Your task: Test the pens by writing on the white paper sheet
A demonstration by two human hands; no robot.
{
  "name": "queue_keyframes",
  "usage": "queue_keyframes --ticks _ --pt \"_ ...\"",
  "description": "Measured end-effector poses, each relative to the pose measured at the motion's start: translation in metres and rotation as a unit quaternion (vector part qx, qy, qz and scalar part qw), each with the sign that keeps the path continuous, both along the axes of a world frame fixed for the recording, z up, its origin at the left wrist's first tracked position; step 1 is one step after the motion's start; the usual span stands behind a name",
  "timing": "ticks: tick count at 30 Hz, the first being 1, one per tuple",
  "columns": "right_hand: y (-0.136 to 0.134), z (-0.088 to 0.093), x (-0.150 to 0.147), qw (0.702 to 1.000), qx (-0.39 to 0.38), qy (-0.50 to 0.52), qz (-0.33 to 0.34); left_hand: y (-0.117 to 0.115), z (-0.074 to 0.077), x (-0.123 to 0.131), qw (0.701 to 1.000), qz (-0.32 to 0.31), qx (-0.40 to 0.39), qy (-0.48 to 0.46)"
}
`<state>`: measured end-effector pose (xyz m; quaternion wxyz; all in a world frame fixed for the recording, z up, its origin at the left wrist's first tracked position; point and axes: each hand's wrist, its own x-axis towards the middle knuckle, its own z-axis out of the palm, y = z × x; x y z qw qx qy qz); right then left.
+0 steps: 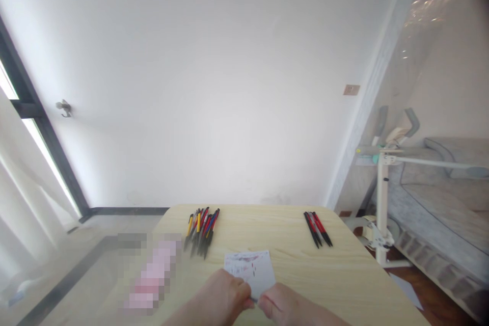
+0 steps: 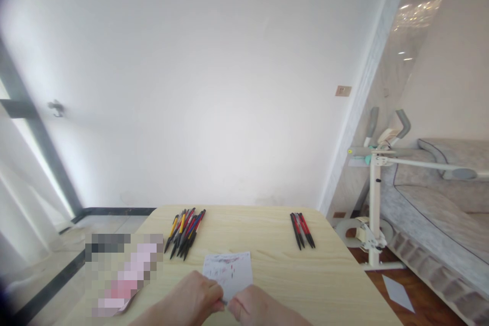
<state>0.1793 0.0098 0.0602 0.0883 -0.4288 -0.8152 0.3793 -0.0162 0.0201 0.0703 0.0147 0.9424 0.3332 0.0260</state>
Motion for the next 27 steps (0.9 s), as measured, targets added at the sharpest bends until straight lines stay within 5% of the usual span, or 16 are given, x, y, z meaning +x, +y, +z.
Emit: queue_keyframes --ticks 5,10,15,20,24,27 --pt "-0.003 0.018 -0.001 0.953 0.235 -0.15 0.114 0.001 0.001 -0.003 0.995 0.011 -0.068 -0.068" --pt "0.007 -0.001 0.003 0.894 0.388 -0.173 0.146 0.004 -0.001 -0.005 0.976 0.025 -0.174 -0.131" --pt "0.019 -0.012 0.005 0.887 0.422 -0.154 0.113 0.008 -0.004 -0.004 0.965 0.068 -0.199 -0.158" --pt "0.021 -0.013 0.003 0.89 0.412 -0.163 0.104 0.007 -0.007 -0.003 0.981 0.099 -0.122 -0.115" --pt "0.018 -0.015 0.003 0.918 0.366 -0.14 0.065 0.003 -0.006 -0.004 0.982 0.118 -0.086 -0.122" --pt "0.016 -0.017 0.005 0.945 0.312 -0.097 0.018 0.004 -0.007 -0.009 0.965 0.138 -0.059 -0.216"
